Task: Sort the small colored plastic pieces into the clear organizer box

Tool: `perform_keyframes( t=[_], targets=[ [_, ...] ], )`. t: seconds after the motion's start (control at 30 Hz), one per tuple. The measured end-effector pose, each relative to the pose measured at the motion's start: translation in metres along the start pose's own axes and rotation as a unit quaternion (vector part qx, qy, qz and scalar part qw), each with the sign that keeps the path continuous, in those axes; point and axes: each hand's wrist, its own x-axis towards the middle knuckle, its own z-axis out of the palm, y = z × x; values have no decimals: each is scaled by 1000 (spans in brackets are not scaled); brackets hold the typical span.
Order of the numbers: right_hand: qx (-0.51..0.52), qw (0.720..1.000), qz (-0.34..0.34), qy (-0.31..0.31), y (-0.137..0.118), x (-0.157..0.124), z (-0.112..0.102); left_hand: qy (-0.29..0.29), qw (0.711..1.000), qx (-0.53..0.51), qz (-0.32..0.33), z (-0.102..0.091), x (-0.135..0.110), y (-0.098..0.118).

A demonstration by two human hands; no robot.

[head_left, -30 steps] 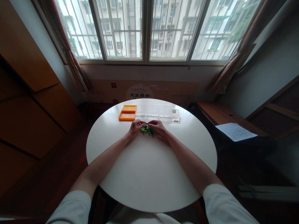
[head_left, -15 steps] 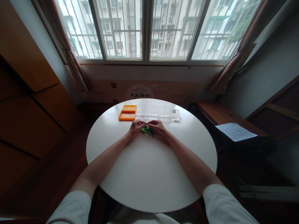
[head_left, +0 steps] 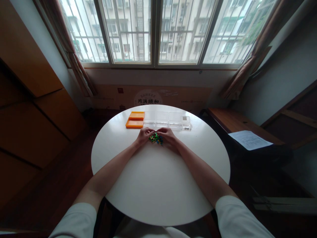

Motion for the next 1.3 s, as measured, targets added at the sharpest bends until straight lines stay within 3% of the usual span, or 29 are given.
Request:
perform_keyframes(
  t=[1.3],
  targets=[
    [-19,1000,-3,-2,4,1,0,-24,998,38,33,1,0,-3]
  ],
)
